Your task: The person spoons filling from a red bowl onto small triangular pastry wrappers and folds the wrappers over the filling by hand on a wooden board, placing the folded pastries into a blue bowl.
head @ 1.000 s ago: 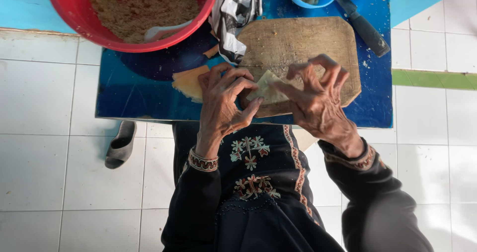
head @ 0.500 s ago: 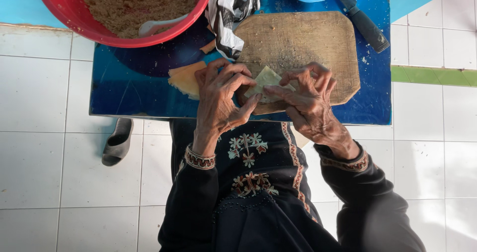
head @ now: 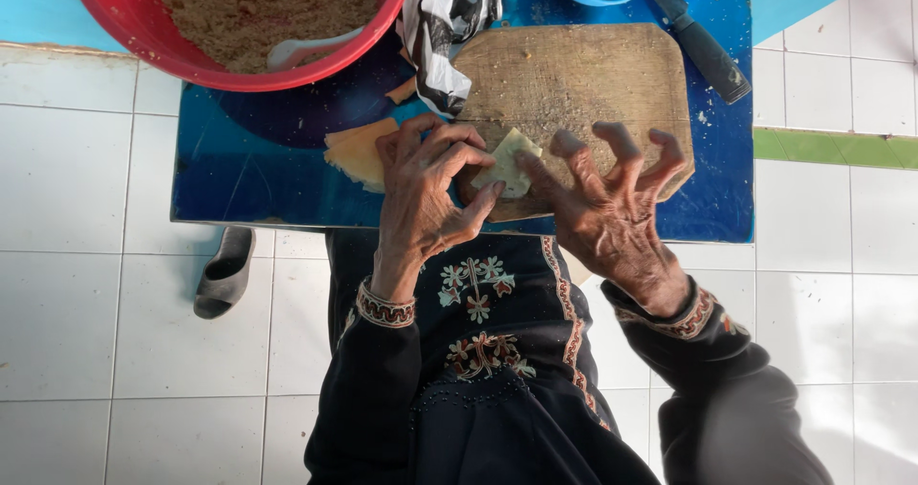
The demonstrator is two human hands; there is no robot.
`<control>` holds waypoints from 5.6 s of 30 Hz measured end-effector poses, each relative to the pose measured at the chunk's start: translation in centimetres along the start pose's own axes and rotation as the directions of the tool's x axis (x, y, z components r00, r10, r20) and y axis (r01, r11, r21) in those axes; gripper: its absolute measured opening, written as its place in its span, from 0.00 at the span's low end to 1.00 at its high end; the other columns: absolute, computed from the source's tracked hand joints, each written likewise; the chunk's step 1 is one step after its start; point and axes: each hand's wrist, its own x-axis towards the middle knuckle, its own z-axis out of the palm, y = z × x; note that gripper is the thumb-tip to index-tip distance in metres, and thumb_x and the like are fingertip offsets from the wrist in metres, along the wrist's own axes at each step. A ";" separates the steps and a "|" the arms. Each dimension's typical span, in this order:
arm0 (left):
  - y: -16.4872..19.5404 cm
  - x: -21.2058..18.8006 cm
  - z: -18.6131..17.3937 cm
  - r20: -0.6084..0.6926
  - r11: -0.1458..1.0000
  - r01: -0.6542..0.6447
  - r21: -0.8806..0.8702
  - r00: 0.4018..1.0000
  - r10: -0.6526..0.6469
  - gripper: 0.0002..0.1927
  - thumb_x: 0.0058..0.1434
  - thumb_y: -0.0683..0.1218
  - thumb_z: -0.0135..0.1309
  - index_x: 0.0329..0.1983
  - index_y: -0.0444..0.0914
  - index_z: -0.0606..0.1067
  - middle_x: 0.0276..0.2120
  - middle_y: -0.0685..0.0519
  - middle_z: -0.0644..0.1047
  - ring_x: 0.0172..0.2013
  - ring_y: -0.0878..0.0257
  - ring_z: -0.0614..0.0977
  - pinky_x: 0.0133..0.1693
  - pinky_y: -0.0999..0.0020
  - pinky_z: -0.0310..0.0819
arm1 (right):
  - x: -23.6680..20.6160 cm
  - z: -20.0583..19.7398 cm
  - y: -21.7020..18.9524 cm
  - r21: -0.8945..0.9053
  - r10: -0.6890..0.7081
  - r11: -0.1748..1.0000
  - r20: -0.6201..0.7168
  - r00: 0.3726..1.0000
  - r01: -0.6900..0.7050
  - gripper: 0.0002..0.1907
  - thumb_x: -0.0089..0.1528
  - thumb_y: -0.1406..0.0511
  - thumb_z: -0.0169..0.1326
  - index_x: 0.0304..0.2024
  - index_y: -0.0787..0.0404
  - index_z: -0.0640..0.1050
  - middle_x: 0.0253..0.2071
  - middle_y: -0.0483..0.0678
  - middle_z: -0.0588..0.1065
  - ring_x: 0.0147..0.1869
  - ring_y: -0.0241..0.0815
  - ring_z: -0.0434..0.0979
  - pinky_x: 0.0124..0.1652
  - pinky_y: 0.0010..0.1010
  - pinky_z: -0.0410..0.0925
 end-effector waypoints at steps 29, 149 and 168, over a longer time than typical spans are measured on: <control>0.0 0.3 -0.1 -0.014 0.999 -0.003 -0.044 1.000 0.003 0.15 0.50 0.50 0.68 0.38 0.44 0.78 0.47 0.61 0.77 0.58 0.54 0.71 0.60 0.50 0.55 | 6.0 4.2 9.2 -0.009 0.067 0.998 -0.116 0.991 -0.068 0.21 0.56 0.69 0.58 0.53 0.52 0.80 0.57 0.47 0.65 0.64 0.51 0.52 0.54 0.49 0.50; 0.5 0.6 -1.0 -0.008 0.995 0.060 -0.074 0.998 -0.060 0.24 0.52 0.47 0.66 0.52 0.44 0.74 0.49 0.58 0.79 0.56 0.54 0.73 0.60 0.53 0.58 | 0.9 -1.3 6.0 0.458 0.062 0.888 -0.024 0.998 -0.044 0.08 0.65 0.75 0.61 0.46 0.62 0.80 0.39 0.48 0.76 0.38 0.39 0.72 0.45 0.36 0.60; 0.2 -0.1 -0.8 -0.080 1.000 -0.012 0.018 0.997 0.013 0.25 0.53 0.49 0.66 0.54 0.43 0.72 0.53 0.54 0.76 0.58 0.51 0.72 0.62 0.51 0.58 | 15.4 -1.9 1.1 0.504 -0.148 0.828 -0.230 0.962 0.248 0.17 0.64 0.69 0.63 0.56 0.61 0.80 0.47 0.57 0.77 0.57 0.54 0.65 0.57 0.48 0.57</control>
